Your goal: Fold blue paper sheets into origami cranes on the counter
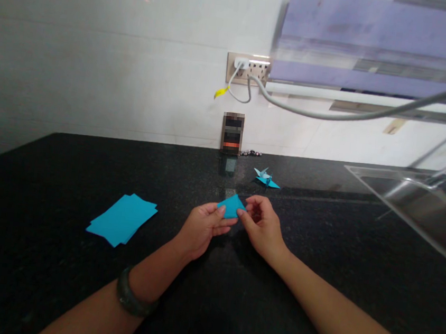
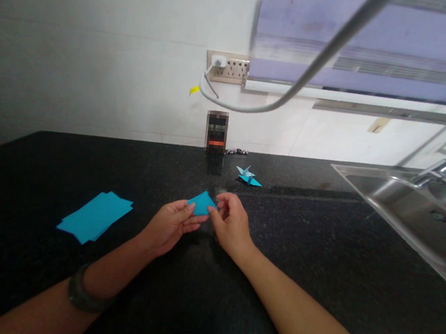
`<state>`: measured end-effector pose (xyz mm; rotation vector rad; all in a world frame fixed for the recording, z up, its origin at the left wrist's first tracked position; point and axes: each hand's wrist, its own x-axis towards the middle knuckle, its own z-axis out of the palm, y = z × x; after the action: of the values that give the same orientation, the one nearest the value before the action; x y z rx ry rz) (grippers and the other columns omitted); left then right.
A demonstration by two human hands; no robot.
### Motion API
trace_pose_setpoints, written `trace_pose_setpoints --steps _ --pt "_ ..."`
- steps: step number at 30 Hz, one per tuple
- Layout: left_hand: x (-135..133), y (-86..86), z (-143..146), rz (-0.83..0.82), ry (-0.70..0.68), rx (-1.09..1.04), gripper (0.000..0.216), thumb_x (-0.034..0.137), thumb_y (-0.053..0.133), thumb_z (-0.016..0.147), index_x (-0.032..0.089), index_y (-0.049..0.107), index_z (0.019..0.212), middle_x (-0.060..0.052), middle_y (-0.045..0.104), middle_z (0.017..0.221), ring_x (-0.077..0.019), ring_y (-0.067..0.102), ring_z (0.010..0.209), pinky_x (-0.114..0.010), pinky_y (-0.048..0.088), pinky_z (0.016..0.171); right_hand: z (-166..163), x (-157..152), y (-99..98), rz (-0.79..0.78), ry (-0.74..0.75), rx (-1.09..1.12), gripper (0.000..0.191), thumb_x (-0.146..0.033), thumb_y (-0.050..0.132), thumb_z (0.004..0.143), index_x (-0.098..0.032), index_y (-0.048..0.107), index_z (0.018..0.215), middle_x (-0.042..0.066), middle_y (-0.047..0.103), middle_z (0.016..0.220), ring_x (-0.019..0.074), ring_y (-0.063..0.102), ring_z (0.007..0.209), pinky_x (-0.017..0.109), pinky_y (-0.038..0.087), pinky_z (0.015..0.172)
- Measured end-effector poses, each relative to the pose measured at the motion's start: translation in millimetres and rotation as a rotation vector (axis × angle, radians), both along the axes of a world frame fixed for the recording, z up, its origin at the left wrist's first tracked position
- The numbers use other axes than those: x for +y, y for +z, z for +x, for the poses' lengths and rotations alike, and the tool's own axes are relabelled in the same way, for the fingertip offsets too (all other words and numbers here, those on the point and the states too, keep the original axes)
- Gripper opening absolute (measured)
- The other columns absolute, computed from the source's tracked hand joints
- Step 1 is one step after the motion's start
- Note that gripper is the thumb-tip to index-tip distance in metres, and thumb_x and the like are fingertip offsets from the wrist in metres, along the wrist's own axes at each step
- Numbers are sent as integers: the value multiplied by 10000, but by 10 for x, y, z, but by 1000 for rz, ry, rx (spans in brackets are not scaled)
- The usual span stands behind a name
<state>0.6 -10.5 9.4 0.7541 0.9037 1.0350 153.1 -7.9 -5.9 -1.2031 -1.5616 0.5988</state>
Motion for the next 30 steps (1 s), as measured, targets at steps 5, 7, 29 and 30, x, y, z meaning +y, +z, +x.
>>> trace_pose_setpoints --steps 5,7,29,30 --pt "-24 -5 3 5 -26 -66 136 241 593 783 127 644 837 -87 696 922 -158 653 829 -262 485 748 33 20 14 255 -50 -240 98 -201 545 776 -200 546 874 56 479 901 145 514 731 273 459 602" --pt "-27 -19 6 13 -31 -85 133 238 605 771 132 659 830 -82 696 931 -165 645 867 -283 467 804 33 27 22 276 -48 -273 94 -197 536 786 -197 564 876 64 478 904 160 524 772 289 472 635" --pt "13 -67 5 192 84 201 339 250 669 683 116 661 994 -98 692 928 -185 611 889 -328 447 837 27 22 73 385 -46 -297 66 -162 548 778 -197 593 811 47 537 804 167 540 776 290 479 626" --pt "15 -67 2 200 79 221 345 244 663 687 109 656 1005 -100 693 925 -183 613 877 -323 449 828 26 22 71 366 -41 -279 53 -160 552 771 -197 580 797 43 536 801 164 540 768 282 476 612"
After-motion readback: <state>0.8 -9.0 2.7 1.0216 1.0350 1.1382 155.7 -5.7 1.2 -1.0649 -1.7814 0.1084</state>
